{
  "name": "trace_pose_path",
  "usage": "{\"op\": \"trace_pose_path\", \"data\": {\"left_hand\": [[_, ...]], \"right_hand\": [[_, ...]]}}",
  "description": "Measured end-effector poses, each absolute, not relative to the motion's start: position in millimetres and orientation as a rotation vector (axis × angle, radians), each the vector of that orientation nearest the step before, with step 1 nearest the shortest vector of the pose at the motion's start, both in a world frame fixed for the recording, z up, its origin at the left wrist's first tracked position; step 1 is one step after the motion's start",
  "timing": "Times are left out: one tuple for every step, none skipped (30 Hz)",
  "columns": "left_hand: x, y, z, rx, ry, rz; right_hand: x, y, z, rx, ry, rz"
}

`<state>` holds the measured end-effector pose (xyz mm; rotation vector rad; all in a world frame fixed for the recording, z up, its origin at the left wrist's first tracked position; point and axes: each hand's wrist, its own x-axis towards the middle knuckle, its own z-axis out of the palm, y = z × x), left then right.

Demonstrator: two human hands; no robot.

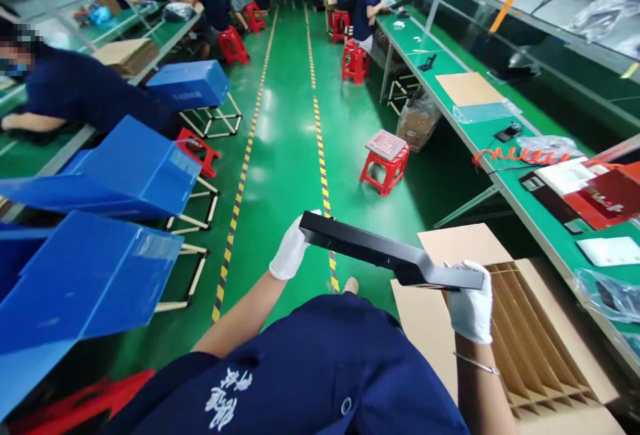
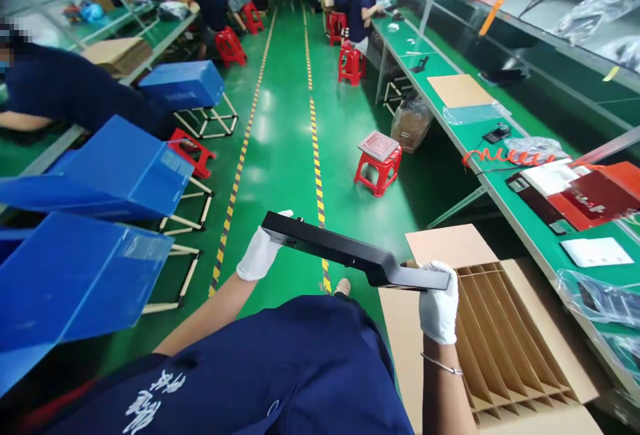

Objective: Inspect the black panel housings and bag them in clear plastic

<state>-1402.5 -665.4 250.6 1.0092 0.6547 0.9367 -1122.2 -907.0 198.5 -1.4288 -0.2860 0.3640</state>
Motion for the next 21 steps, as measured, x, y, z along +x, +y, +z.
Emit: {"op": "trace_pose_path", "data": {"left_hand": [[-1390.6, -650.8, 256.7, 1.102, 0.651, 0.854], [-1379.5, -636.6, 262.5, 1.207, 0.660, 0.758], [-1368.4, -622.8, 267.5, 1.312, 0.678, 0.667], [-1356.8, -609.4, 271.5, 1.406, 0.690, 0.584], [-1344.3, -596.3, 274.0, 1.483, 0.686, 0.516], [-1330.5, -583.5, 275.4, 1.540, 0.661, 0.470], [-1315.5, -570.7, 275.7, 1.579, 0.618, 0.439], [-1299.4, -557.6, 275.4, 1.599, 0.562, 0.411], [-1282.4, -543.9, 275.0, 1.603, 0.500, 0.381], [-1265.0, -529.4, 275.0, 1.597, 0.435, 0.342], [-1247.3, -514.1, 275.7, 1.590, 0.371, 0.292], [-1229.5, -498.0, 277.3, 1.586, 0.302, 0.223], [-1211.8, -481.5, 279.8, 1.584, 0.229, 0.144], [-1194.2, -465.0, 283.0, 1.582, 0.150, 0.060], [-1176.6, -449.2, 286.5, 1.577, 0.071, -0.021], [-1159.2, -434.5, 289.9, 1.572, -0.004, -0.096], [-1141.8, -421.6, 292.6, 1.565, -0.072, -0.158], [-1124.7, -410.8, 294.3, 1.561, -0.130, -0.205], [-1108.1, -402.3, 294.5, 1.565, -0.166, -0.229], [-1092.0, -396.2, 293.1, 1.578, -0.181, -0.235], [-1076.7, -392.2, 290.0, 1.596, -0.182, -0.226]], "right_hand": [[-1106.6, -895.8, 200.3, -1.434, -0.267, 0.331], [-1090.8, -884.5, 202.9, -1.442, -0.257, 0.298], [-1075.0, -873.1, 205.8, -1.444, -0.251, 0.271], [-1059.4, -861.8, 208.9, -1.436, -0.244, 0.249], [-1044.2, -850.4, 211.8, -1.422, -0.235, 0.230], [-1029.3, -838.9, 214.3, -1.405, -0.226, 0.216], [-1014.9, -827.5, 216.2, -1.389, -0.214, 0.201], [-1000.8, -816.4, 217.6, -1.377, -0.199, 0.187], [-987.0, -805.6, 218.5, -1.371, -0.184, 0.174], [-973.6, -795.3, 219.2, -1.369, -0.169, 0.163], [-960.5, -785.8, 219.7, -1.363, -0.154, 0.155], [-947.9, -777.0, 220.1, -1.356, -0.141, 0.150], [-935.8, -769.0, 220.6, -1.351, -0.129, 0.152], [-924.5, -761.5, 221.1, -1.346, -0.114, 0.157], [-914.0, -754.4, 221.7, -1.346, -0.092, 0.162], [-904.4, -747.7, 222.2, -1.350, -0.062, 0.162], [-895.8, -741.3, 222.7, -1.355, -0.027, 0.153], [-888.0, -735.6, 223.0, -1.356, 0.014, 0.132], [-881.0, -730.7, 223.2, -1.354, 0.051, 0.105], [-874.7, -727.2, 223.3, -1.356, 0.080, 0.076], [-869.0, -725.5, 223.4, -1.371, 0.101, 0.050]]}}
